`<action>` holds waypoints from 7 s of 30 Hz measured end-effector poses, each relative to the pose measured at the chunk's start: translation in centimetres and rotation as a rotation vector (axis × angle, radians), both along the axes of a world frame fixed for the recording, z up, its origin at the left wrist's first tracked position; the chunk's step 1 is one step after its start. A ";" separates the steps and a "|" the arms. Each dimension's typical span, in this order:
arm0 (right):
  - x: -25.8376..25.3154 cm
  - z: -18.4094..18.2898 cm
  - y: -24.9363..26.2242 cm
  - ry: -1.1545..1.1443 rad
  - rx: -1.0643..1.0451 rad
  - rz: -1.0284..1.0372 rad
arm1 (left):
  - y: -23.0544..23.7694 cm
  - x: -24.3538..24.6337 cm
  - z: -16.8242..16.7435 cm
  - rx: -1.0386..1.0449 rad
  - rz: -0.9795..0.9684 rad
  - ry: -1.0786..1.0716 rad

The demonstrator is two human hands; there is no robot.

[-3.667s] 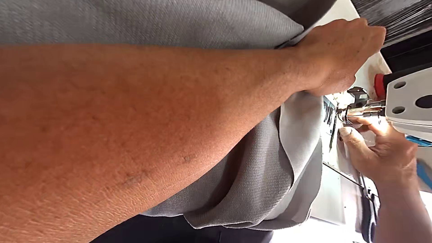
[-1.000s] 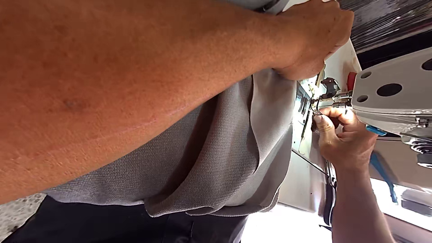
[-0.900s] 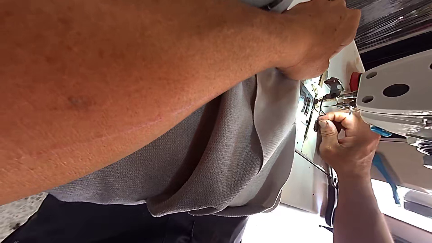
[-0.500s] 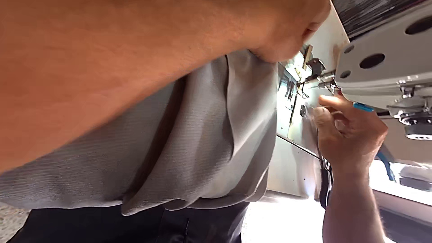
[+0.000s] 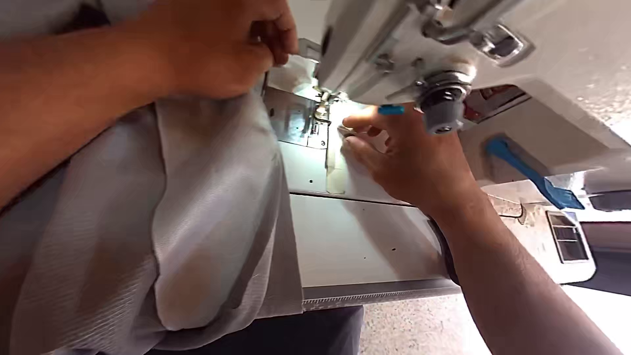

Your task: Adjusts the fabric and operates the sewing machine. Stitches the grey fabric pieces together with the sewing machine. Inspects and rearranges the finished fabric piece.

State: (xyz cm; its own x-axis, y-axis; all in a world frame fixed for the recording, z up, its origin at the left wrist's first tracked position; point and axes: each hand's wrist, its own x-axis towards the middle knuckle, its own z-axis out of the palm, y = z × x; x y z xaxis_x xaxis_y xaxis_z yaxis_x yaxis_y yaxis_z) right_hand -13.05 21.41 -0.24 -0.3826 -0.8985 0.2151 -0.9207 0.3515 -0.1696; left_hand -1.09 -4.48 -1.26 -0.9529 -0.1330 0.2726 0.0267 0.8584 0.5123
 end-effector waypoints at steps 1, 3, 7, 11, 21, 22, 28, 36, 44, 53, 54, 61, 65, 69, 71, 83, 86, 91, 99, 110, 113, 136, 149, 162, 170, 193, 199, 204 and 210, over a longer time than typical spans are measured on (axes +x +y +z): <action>0.1 0.3 -0.1 0.009 -0.004 0.011 | 0.1 0.0 0.1 -0.015 0.001 0.000; 0.1 0.7 -0.4 -0.002 -0.040 0.044 | -0.1 0.1 -0.1 -0.058 -0.008 0.021; -0.3 0.4 -1.5 -0.055 -0.041 0.041 | -0.4 -0.1 -0.6 -0.106 -0.008 0.075; -0.8 0.3 -2.3 -0.069 0.063 0.007 | -0.4 -0.2 -0.5 -0.112 0.003 0.068; -1.9 -2.3 -2.5 0.170 0.051 0.210 | -0.1 0.0 -0.1 -0.092 0.005 0.032; -1.9 -2.5 -2.5 0.193 0.036 0.229 | -0.1 0.0 -0.2 -0.090 0.003 0.038; -2.0 -2.8 -2.3 0.231 -0.062 0.269 | -0.2 -0.1 -0.2 -0.078 0.010 0.035; -2.3 -2.0 -1.3 0.110 -0.033 0.182 | -0.4 -0.1 -0.2 -0.055 0.017 0.019; -1.1 -1.3 -1.0 0.126 -0.039 0.087 | -0.6 -0.3 -0.3 -0.011 -0.005 -0.016; -0.5 -0.4 -1.3 0.049 0.028 -0.001 | -0.7 -0.3 0.3 0.003 -0.032 -0.065; -0.7 -0.3 -1.1 0.062 0.042 -0.014 | -0.8 -0.4 0.3 0.003 -0.037 -0.062; -1.3 2.5 4.1 0.122 0.252 -0.244 | -0.9 -0.3 0.3 0.012 -0.046 -0.053; 6.1 3.8 5.1 0.048 0.086 -0.274 | -1.0 -0.6 0.0 0.033 -0.062 -0.032; 12.7 1.0 1.2 -0.109 -0.229 -0.150 | -0.9 -0.7 -0.2 0.028 -0.061 -0.011; 14.4 -0.6 -1.0 -0.116 -0.291 -0.091 | -0.9 -0.6 -0.1 0.031 -0.059 -0.014; 16.2 -4.0 -2.0 0.029 -0.344 -0.214 | 1.5 2.2 2.0 -0.278 -0.065 0.349; 16.2 -4.4 -1.9 0.009 -0.380 -0.217 | 3.6 6.4 1.6 -0.403 -0.040 0.201; 16.5 -4.2 -1.2 0.014 -0.350 -0.232 | 4.4 11.4 -1.0 -0.442 0.114 0.011; 17.5 -3.2 -1.3 0.023 -0.322 -0.349 | 4.4 12.2 0.1 -0.304 0.296 -0.032; 15.8 -1.4 -3.6 -0.173 -0.169 -0.467 | 2.4 9.0 0.7 -0.334 0.157 -0.162; 15.6 -1.1 -3.9 -0.211 -0.156 -0.483 | 2.1 9.0 0.0 -0.326 0.130 -0.093; 13.9 0.1 -2.5 -0.983 -0.228 -0.651 | 4.6 1.3 2.5 -0.358 0.162 0.018; 14.1 0.0 -1.9 -1.004 -0.306 -0.785 | 5.4 4.6 -0.4 -0.238 0.069 -0.027; 12.9 0.5 -2.2 -1.027 -0.344 -0.781 | 4.6 2.7 -1.0 -0.223 -0.043 -0.045; 12.7 0.5 -2.2 -1.046 -0.348 -0.796 | 4.1 2.2 -1.3 -0.186 -0.081 -0.055; 13.4 -0.4 -2.2 -0.891 -0.475 -0.793 | 3.9 1.3 -1.3 -0.136 -0.099 -0.068; 13.6 -0.4 -1.9 -0.912 -0.482 -0.753 | 3.9 1.7 -1.4 -0.156 -0.091 -0.072; 13.6 -0.5 -1.7 -0.925 -0.487 -0.728 | 4.0 2.0 -1.5 -0.186 -0.071 -0.056; 13.6 -0.5 -1.6 -0.939 -0.481 -0.710 | 4.0 2.1 -1.5 -0.189 -0.065 -0.067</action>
